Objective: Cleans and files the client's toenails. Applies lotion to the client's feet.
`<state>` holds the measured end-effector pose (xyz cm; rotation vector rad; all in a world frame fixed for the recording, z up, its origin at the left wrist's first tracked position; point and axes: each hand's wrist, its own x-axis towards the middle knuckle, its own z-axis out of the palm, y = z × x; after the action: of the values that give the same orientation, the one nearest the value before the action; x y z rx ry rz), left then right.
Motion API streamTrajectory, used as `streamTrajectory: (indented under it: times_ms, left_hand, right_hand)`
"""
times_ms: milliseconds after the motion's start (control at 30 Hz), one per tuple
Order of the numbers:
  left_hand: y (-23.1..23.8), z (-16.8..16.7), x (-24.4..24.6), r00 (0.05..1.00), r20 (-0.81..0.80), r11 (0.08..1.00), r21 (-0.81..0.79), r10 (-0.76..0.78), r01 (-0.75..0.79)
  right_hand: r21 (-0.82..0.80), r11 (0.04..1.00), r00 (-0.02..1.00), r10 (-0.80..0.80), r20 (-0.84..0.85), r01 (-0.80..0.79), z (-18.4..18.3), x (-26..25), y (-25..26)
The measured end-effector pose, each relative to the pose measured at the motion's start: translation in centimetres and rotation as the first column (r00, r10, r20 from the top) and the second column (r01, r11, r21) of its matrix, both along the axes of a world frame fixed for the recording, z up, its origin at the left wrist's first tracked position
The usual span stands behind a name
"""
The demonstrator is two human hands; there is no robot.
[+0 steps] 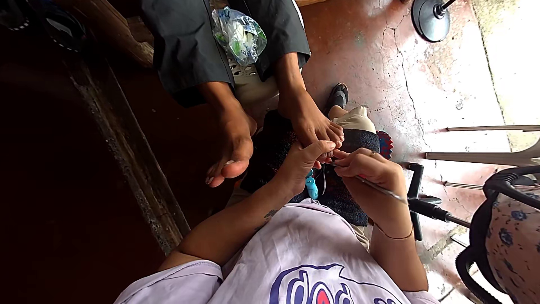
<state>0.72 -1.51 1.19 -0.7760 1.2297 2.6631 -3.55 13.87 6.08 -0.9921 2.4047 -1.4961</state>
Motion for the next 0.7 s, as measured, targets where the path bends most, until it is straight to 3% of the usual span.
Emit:
streamTrajectory:
  times_ms: [100,200,500,700]
  left_hand:
    - [0.0,0.2,0.0,1.000,-0.009,1.000,0.014,-0.006,0.006]
    - [0.0,0.2,0.0,1.000,-0.006,1.000,-0.001,0.005,-0.005]
    - [0.0,0.3,-0.1,1.000,-0.003,0.999,0.037,0.010,-0.010]
    - [-0.1,0.3,-0.1,1.000,-0.009,1.000,0.021,0.010,-0.010]
  right_hand:
    - [-0.137,0.990,0.999,-0.027,0.046,0.033,-0.6,-0.4,0.1]
    - [-0.071,0.997,0.999,0.022,0.042,-0.019,-0.5,-0.6,0.4]
    - [-0.252,0.967,0.989,-0.004,0.145,0.041,-1.2,-0.5,0.4]
    - [-0.206,0.978,0.994,-0.006,0.111,0.029,-1.0,-0.3,0.3]
